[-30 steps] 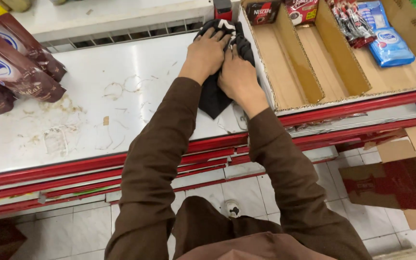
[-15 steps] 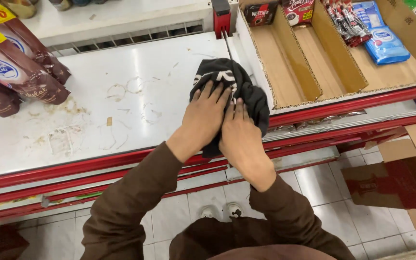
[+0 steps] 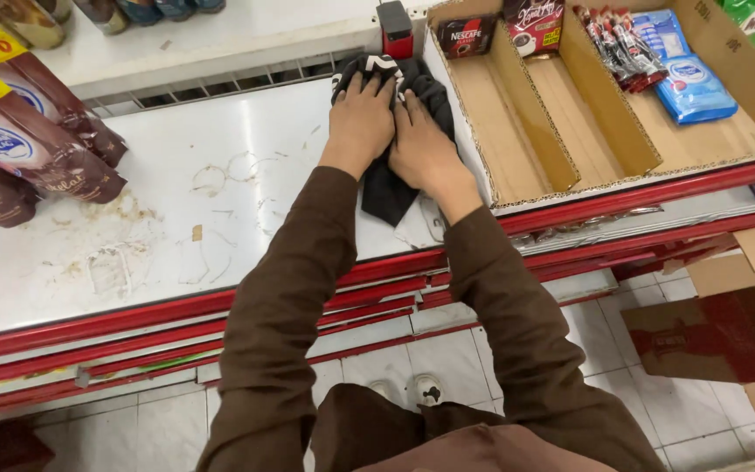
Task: The person folds a black t-shirt on a white counter in a store. They smooth the fabric with their hands, fold the sleeves inward, and then fold the shirt in half before placing it on the counter.
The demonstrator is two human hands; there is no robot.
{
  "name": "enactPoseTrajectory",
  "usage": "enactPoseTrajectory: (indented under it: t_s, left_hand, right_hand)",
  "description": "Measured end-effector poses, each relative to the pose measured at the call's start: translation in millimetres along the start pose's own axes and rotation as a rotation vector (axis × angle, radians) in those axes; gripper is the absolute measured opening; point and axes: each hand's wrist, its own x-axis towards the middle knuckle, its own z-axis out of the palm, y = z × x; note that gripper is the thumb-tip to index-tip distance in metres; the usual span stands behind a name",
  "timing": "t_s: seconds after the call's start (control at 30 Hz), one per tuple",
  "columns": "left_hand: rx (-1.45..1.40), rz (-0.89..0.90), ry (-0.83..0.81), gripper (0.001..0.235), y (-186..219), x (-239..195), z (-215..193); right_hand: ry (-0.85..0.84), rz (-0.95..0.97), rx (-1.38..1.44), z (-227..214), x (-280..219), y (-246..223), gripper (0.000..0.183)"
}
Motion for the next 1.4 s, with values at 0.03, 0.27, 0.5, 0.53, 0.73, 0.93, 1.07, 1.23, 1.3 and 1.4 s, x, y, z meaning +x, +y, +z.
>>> enactPoseTrajectory:
  t_s: [0.03, 0.27, 0.5, 0.53, 0.73, 0.93, 1.07, 1.23, 1.3, 1.4]
  left_hand:
    - [-0.009, -0.025, 0.077, 0.049, -2, 7, 8]
    - [-0.023, -0.067, 0.150, 0.050, 8, -29, 4]
    - [-0.081, 0.105, 0.044, 0.051, 43, -141, -84]
    - [-0.059, 0.102, 0.027, 0.053, 44, -150, -88]
    - [-0.027, 0.019, 0.014, 0.053, 2, -150, -88]
    - [0.005, -0.063, 0.225, 0.052, -65, -104, -30]
    - [0.030, -0.175, 0.288, 0.050, -58, -115, -27]
    - [0.058, -0.110, 0.244, 0.049, -28, -201, -86]
    - [0.007, -0.084, 0.220, 0.048, -26, -226, -109]
    - [-0.042, -0.098, 0.172, 0.051, -41, -241, -120]
  right_hand:
    - [-0.011, -0.013, 0.058, 5, 9, 7, 0.063]
    - [0.127, -0.109, 0.060, 2, -24, 0, 0.052]
    - [-0.226, -0.059, 0.008, -76, -116, -54, 0.060]
    - [-0.266, -0.079, -0.011, -83, -121, -61, 0.062]
    - [-0.258, -0.117, -0.079, -50, -96, -89, 0.059]
    - [-0.220, -0.085, -0.068, 19, -14, -77, 0.062]
    - [-0.317, -0.066, -0.097, -22, -37, -102, 0.058]
    - [-0.302, -0.238, -0.005, -56, -106, -134, 0.057]
    - [-0.302, -0.284, 0.028, -64, -116, -144, 0.056]
    - [-0.396, -0.291, 0.058, -63, -110, -152, 0.057]
